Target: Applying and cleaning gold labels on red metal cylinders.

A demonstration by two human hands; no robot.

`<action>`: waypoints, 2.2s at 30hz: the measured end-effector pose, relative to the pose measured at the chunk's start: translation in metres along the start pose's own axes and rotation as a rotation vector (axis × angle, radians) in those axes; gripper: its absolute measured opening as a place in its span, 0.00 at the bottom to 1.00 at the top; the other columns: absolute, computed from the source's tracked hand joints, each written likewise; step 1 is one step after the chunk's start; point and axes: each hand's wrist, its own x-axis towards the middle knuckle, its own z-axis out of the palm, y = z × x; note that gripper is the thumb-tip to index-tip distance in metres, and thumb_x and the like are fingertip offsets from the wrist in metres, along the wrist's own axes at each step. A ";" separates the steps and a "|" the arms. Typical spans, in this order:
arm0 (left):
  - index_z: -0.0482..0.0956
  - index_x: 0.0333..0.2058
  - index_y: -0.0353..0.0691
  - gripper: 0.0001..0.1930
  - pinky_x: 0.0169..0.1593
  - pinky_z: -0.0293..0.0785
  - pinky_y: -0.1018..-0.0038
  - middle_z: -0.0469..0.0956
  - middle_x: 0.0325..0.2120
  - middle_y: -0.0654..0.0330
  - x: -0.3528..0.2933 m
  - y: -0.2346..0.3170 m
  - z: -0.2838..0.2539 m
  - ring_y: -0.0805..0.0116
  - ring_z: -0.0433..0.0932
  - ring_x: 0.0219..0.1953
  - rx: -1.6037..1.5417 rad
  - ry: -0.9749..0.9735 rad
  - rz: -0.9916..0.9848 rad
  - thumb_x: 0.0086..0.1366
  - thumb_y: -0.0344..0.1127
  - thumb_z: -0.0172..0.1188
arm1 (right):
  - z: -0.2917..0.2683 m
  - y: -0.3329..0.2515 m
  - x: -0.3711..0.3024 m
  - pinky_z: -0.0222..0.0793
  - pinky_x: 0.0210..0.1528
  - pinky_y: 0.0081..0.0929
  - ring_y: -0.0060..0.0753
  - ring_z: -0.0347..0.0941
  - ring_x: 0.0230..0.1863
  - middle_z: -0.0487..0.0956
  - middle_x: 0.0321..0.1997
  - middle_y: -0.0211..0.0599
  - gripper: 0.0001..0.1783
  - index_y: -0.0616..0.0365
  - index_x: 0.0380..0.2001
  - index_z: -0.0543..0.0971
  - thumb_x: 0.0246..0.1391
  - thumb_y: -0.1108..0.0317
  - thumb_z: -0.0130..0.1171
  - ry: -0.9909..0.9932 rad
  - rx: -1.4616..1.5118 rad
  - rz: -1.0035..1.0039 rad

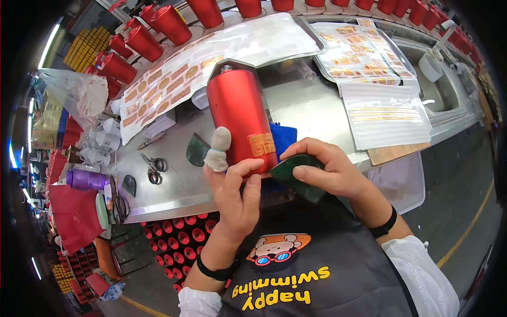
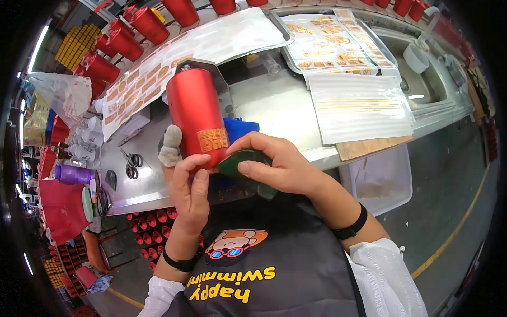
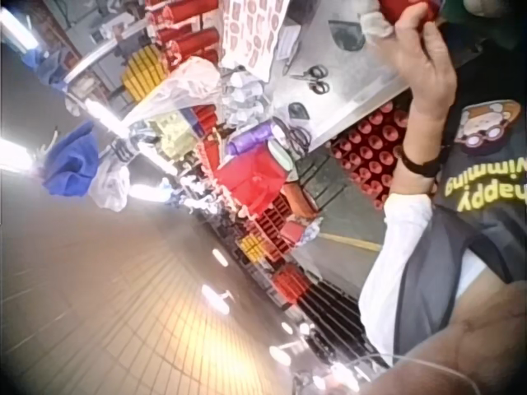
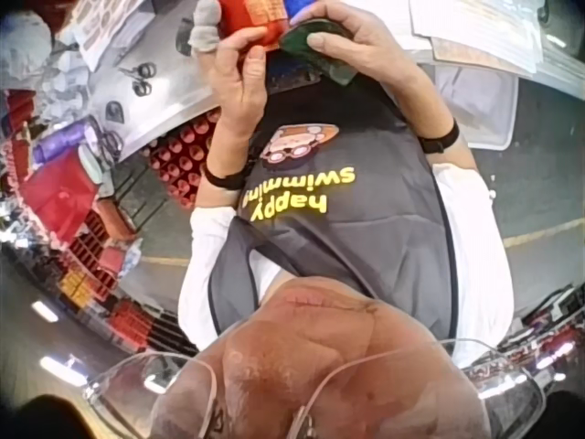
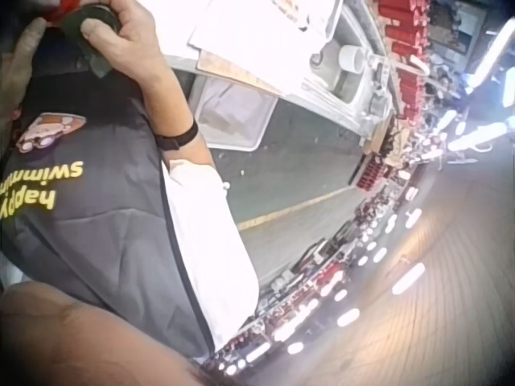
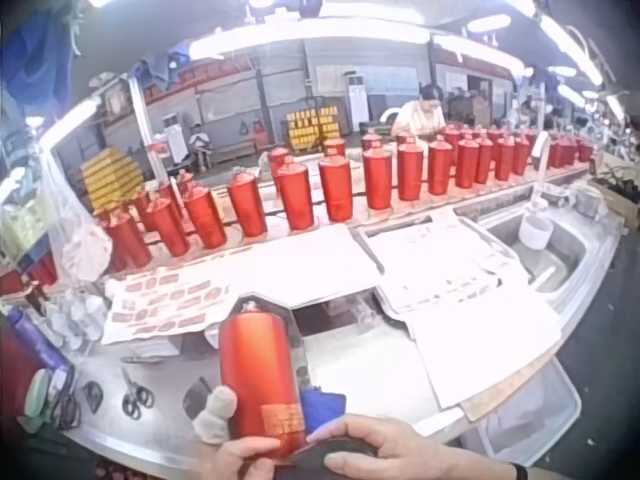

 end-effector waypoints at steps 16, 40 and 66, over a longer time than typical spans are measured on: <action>0.79 0.43 0.40 0.12 0.66 0.51 0.61 0.61 0.64 0.42 -0.007 -0.002 0.000 0.48 0.58 0.65 -0.121 0.104 0.019 0.60 0.25 0.58 | 0.026 -0.007 0.007 0.62 0.62 0.43 0.59 0.63 0.62 0.63 0.64 0.57 0.13 0.58 0.36 0.75 0.45 0.78 0.62 0.111 -0.683 -0.366; 0.75 0.49 0.38 0.18 0.60 0.60 0.65 0.59 0.63 0.38 0.005 0.004 0.003 0.48 0.59 0.62 0.000 0.086 -0.028 0.59 0.30 0.61 | 0.016 -0.007 -0.004 0.68 0.49 0.19 0.17 0.72 0.45 0.78 0.44 0.31 0.17 0.63 0.51 0.75 0.57 0.74 0.58 0.079 -0.105 -0.038; 0.82 0.36 0.44 0.06 0.65 0.52 0.64 0.56 0.67 0.47 -0.001 -0.001 0.007 0.50 0.55 0.66 -0.104 0.066 -0.015 0.60 0.27 0.65 | 0.040 -0.023 0.008 0.68 0.55 0.35 0.49 0.70 0.57 0.69 0.59 0.51 0.11 0.59 0.34 0.76 0.47 0.72 0.67 0.181 -0.635 -0.209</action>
